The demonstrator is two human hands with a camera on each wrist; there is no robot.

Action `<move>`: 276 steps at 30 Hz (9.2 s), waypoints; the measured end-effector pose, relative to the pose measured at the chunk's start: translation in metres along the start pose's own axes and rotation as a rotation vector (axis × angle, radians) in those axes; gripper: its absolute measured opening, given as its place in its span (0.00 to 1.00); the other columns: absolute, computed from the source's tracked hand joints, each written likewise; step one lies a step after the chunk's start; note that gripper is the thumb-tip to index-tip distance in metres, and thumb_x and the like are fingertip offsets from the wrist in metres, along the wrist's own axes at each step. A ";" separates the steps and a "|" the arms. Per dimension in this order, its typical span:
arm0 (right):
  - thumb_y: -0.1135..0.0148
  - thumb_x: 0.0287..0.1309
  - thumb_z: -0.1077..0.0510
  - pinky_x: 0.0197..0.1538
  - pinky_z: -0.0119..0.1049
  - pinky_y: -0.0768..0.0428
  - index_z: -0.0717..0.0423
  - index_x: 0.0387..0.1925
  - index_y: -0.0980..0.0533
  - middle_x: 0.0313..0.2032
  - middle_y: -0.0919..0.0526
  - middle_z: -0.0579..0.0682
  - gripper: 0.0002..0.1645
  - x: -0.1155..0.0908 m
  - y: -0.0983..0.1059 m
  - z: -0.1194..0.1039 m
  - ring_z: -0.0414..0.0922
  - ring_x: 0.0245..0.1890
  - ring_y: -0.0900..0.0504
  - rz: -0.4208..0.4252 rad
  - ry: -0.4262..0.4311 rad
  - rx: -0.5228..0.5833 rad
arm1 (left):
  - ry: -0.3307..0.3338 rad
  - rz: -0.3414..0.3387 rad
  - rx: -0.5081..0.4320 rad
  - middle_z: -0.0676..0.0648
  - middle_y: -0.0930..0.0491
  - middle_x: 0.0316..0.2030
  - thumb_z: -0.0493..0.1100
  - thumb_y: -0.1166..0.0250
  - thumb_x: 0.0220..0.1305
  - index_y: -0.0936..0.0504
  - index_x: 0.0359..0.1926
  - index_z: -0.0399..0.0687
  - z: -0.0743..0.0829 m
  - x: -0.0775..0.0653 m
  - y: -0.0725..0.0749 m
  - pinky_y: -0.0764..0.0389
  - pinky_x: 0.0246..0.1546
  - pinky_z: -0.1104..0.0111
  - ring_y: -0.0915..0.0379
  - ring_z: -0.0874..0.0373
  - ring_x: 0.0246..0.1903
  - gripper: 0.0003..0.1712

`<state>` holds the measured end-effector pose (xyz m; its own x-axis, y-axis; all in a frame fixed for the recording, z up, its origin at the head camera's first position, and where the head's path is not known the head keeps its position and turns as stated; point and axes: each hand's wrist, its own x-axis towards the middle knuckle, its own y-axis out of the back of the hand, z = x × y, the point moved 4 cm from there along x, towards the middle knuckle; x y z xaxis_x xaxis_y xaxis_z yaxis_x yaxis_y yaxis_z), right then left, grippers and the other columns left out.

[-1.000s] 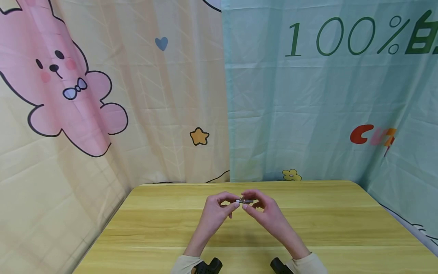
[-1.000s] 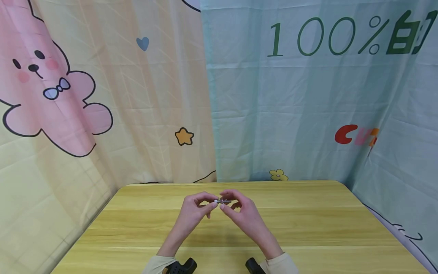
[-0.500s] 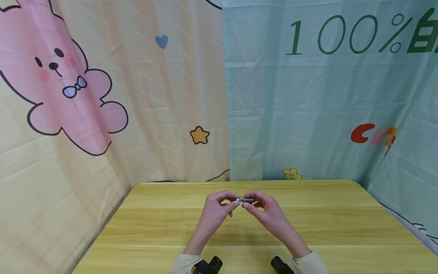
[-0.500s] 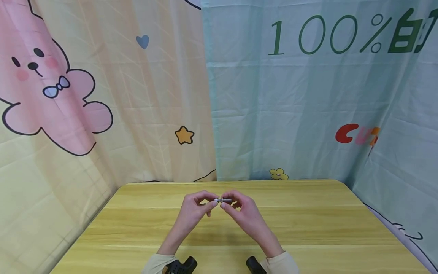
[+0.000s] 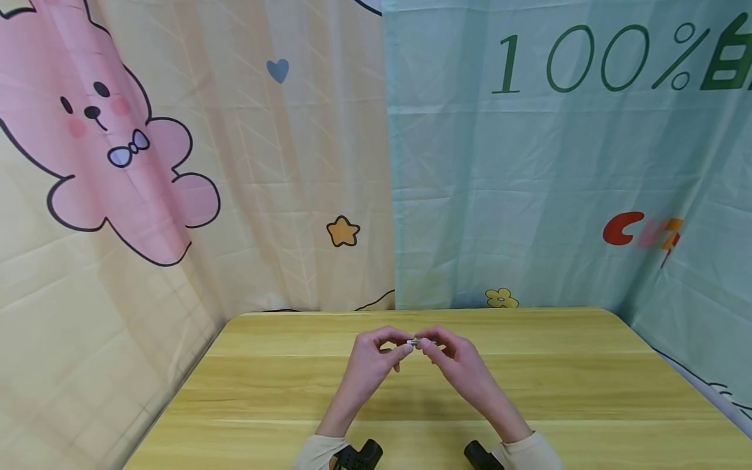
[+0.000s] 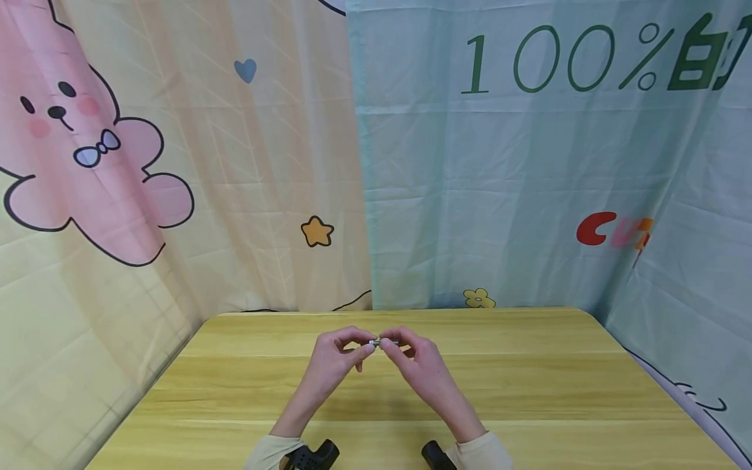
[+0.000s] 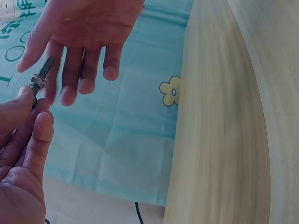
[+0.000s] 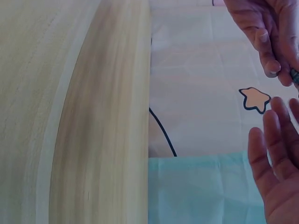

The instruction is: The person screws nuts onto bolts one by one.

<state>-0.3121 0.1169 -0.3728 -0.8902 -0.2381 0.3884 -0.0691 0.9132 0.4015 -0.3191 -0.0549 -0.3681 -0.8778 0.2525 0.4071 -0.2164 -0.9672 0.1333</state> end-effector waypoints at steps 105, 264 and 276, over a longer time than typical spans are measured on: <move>0.34 0.63 0.58 0.49 0.41 0.20 0.48 0.45 0.22 0.42 0.19 0.45 0.10 0.001 0.001 -0.007 0.44 0.44 0.20 0.005 0.126 0.034 | 0.007 -0.007 0.017 0.44 0.17 0.35 0.31 0.33 0.62 0.14 0.40 0.34 0.032 -0.006 -0.002 0.19 0.26 0.63 0.25 0.52 0.33 0.06; 0.36 0.65 0.56 0.51 0.43 0.21 0.46 0.45 0.24 0.43 0.20 0.41 0.08 0.000 0.000 -0.007 0.41 0.45 0.20 0.024 0.136 -0.028 | 0.043 0.051 -0.031 0.44 0.16 0.33 0.31 0.31 0.60 0.14 0.37 0.34 0.032 -0.006 -0.004 0.23 0.23 0.73 0.26 0.57 0.25 0.05; 0.49 0.73 0.45 0.43 0.40 0.21 0.50 0.36 0.18 0.34 0.18 0.46 0.19 -0.001 0.001 -0.002 0.43 0.37 0.22 0.067 -0.024 -0.035 | 0.028 0.037 -0.026 0.44 0.17 0.33 0.31 0.31 0.60 0.14 0.37 0.33 0.032 -0.007 -0.005 0.21 0.23 0.71 0.25 0.58 0.27 0.04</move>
<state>-0.3103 0.1172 -0.3711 -0.9031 -0.1683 0.3951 0.0062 0.9148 0.4038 -0.2982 -0.0508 -0.3422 -0.8971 0.2162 0.3853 -0.1946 -0.9763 0.0948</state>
